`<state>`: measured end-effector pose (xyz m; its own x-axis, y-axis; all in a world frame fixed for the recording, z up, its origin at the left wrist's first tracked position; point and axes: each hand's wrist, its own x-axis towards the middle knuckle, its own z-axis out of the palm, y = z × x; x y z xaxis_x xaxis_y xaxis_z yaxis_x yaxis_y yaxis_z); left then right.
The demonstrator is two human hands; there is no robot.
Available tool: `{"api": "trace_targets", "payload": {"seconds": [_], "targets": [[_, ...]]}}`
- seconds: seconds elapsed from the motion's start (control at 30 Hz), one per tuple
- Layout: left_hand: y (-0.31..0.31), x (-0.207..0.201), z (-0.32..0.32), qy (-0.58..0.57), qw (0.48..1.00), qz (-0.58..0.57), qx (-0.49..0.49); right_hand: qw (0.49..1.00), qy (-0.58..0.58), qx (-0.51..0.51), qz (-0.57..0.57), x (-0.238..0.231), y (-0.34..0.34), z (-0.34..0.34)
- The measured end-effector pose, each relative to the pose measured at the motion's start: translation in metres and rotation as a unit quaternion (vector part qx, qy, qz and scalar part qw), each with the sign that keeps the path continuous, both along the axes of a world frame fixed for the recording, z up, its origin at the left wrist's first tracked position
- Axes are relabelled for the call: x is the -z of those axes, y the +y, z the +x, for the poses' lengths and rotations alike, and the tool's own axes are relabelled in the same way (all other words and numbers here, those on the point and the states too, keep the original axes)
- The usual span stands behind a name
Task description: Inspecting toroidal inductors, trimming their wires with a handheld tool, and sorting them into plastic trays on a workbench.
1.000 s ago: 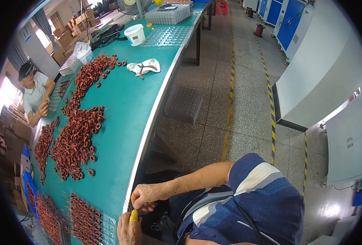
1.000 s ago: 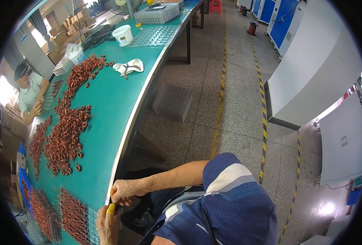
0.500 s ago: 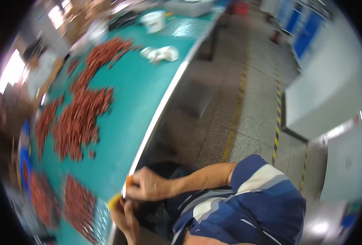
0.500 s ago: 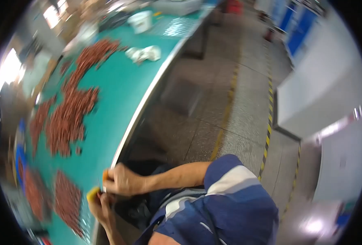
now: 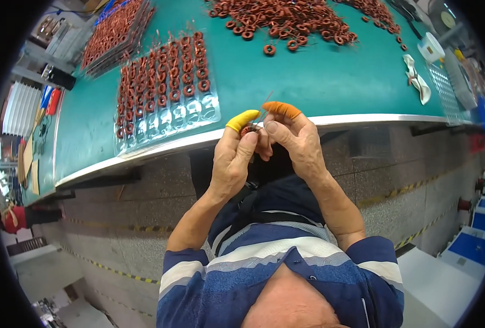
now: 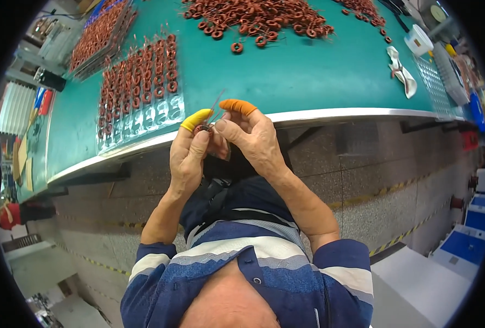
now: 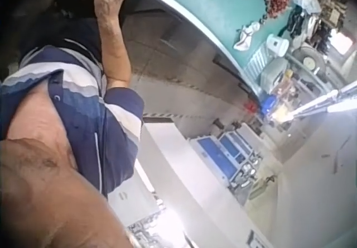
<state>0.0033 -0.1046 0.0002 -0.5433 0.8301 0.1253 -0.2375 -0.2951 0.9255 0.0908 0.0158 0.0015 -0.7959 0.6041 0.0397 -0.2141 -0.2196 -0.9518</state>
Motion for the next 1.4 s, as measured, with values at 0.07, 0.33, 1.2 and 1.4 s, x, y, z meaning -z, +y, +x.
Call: {"api": "trace_targets", "payload": {"seconds": [0.07, 0.33, 1.2, 1.4], "targets": [[-0.004, -0.003, -0.001, 0.003, 1.0, -0.018, 0.007, 0.997, 0.051, -0.051, -0.042, 0.004, -0.003, -0.002], [-0.011, 0.0, -0.004, -0.013, 0.999, -0.043, -0.011, 0.996, 0.082, 0.037, 0.022, 0.005, -0.011, -0.007], [-0.047, -0.001, -0.03, -0.014, 0.998, -0.049, -0.042, 0.995, -0.033, -0.018, 0.091, 0.003, -0.007, -0.019], [-0.096, -0.017, -0.108, 0.429, 0.764, -0.178, -0.448, 0.992, -0.033, 0.066, 0.1, 0.007, 0.019, -0.012]]}}
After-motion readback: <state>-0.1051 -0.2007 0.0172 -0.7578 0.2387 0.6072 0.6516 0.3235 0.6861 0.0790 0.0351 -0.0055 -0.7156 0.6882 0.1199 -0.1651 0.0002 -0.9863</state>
